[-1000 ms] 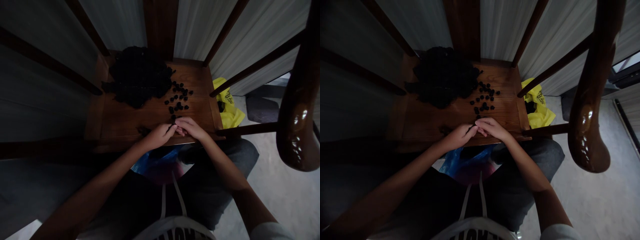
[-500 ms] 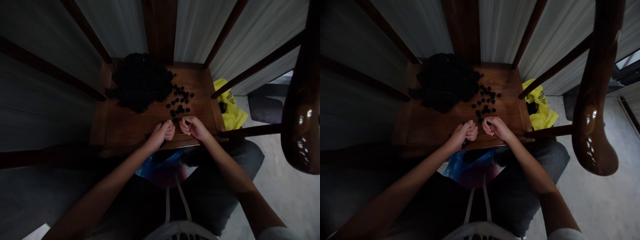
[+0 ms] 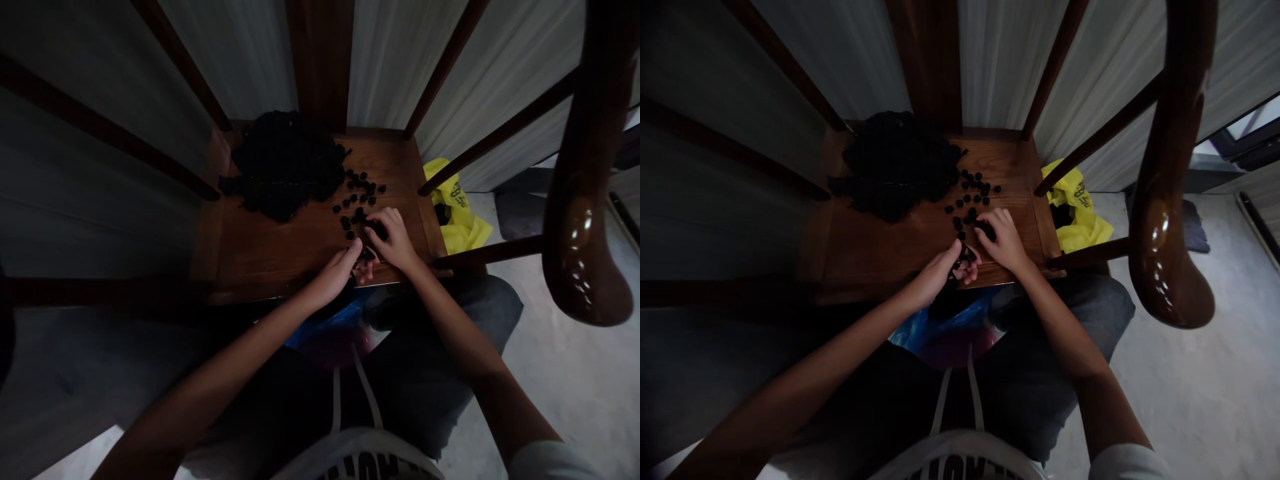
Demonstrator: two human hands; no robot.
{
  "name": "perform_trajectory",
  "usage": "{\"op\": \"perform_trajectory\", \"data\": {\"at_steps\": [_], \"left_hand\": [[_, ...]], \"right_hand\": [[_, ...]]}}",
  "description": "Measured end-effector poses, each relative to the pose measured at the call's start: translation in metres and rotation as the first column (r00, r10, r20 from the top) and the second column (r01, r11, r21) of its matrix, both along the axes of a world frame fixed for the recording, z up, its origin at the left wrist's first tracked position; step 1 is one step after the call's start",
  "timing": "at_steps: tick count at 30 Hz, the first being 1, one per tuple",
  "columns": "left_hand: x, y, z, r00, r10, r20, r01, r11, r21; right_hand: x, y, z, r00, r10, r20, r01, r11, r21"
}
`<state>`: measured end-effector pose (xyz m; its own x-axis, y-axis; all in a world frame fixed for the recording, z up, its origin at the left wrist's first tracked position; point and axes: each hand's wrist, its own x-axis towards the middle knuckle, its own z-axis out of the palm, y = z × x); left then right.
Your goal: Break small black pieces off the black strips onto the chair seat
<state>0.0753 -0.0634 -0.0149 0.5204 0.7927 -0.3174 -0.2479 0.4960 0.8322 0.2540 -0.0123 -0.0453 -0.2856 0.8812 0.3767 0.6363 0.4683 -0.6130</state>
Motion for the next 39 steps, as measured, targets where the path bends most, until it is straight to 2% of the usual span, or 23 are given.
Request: {"op": "perform_trajectory", "data": {"at_steps": [4,6,9,11,12,14,15,16,17,19,21,22,23,25,26,29,31,33,34,36,37,39], "left_hand": [[-0.004,-0.002,0.014,0.973,0.081,0.217,0.001,0.937,-0.35],[-0.01,0.002,0.015,0.957,0.121,0.265,-0.001,0.91,-0.415],[-0.018,0.012,0.006,0.959,0.149,0.242,-0.039,0.914,-0.405],[-0.023,0.02,-0.003,0.983,0.124,0.135,-0.077,0.947,-0.312],[-0.026,0.025,-0.008,0.992,0.12,0.032,-0.11,0.969,-0.221],[-0.032,0.032,-0.015,0.959,0.157,-0.236,-0.143,0.987,0.076],[-0.035,0.035,-0.018,0.91,0.199,-0.364,-0.107,0.96,0.258],[-0.039,0.038,-0.02,0.86,0.23,-0.455,-0.023,0.909,0.417],[-0.042,0.04,-0.021,0.807,0.267,-0.526,0.064,0.846,0.529],[-0.048,0.041,-0.023,0.668,0.402,-0.627,0.162,0.744,0.649],[-0.051,0.039,-0.026,0.532,0.508,-0.677,0.231,0.683,0.693],[-0.051,0.038,-0.026,0.503,0.521,-0.689,0.274,0.661,0.699],[-0.051,0.035,-0.027,0.514,0.503,-0.695,0.316,0.642,0.699],[-0.047,0.029,-0.026,0.615,0.411,-0.673,0.35,0.622,0.7],[-0.043,0.026,-0.024,0.679,0.358,-0.642,0.33,0.632,0.701],[-0.033,0.016,-0.016,0.842,0.195,-0.504,0.224,0.723,0.654],[-0.028,0.016,-0.013,0.905,0.114,-0.41,0.166,0.793,0.587],[-0.028,0.022,-0.016,0.909,0.159,-0.385,0.108,0.802,0.587],[-0.029,0.027,-0.019,0.883,0.237,-0.405,0.081,0.772,0.63],[-0.032,0.04,-0.027,0.774,0.437,-0.459,0.096,0.636,0.766],[-0.033,0.047,-0.032,0.732,0.495,-0.468,0.115,0.587,0.801],[-0.033,0.057,-0.039,0.678,0.547,-0.492,0.176,0.529,0.83]], "right_hand": [[0.001,0.002,-0.005,0.99,-0.028,0.137,0.024,0.999,0.032],[0.0,0.002,-0.007,0.984,-0.009,0.177,0.005,1.0,0.025],[0.0,0.003,-0.007,0.967,0.039,0.25,-0.045,0.999,0.021],[-0.003,0.003,-0.005,0.946,0.064,0.319,-0.078,0.997,0.03],[-0.006,0.004,-0.004,0.932,0.073,0.355,-0.092,0.995,0.037],[-0.011,0.007,-0.003,0.909,0.072,0.411,-0.103,0.993,0.055],[-0.014,0.01,-0.002,0.902,0.06,0.428,-0.097,0.993,0.065],[-0.016,0.014,-0.002,0.898,0.044,0.438,-0.084,0.994,0.071],[-0.018,0.018,-0.002,0.897,0.025,0.44,-0.063,0.995,0.073],[-0.02,0.028,-0.004,0.905,-0.04,0.424,0.009,0.997,0.075],[-0.02,0.036,-0.008,0.913,-0.14,0.383,0.119,0.99,0.077],[-0.019,0.039,-0.009,0.914,-0.188,0.359,0.174,0.982,0.073],[-0.018,0.041,-0.011,0.914,-0.225,0.337,0.216,0.974,0.064],[-0.017,0.046,-0.014,0.922,-0.241,0.304,0.242,0.97,0.037],[-0.016,0.05,-0.015,0.931,-0.227,0.285,0.229,0.973,0.026],[-0.013,0.064,-0.018,0.97,-0.155,0.188,0.152,0.988,0.031],[-0.01,0.077,-0.019,0.99,-0.109,0.084,0.106,0.994,0.039],[-0.007,0.09,-0.021,0.995,-0.087,-0.048,0.088,0.996,0.032],[-0.006,0.096,-0.022,0.988,-0.095,-0.124,0.099,0.995,0.027],[-0.001,0.103,-0.026,0.955,-0.146,-0.256,0.155,0.988,0.014],[0.001,0.106,-0.029,0.935,-0.187,-0.303,0.2,0.98,0.01],[0.006,0.107,-0.034,0.896,-0.287,-0.34,0.311,0.95,0.02]]}}
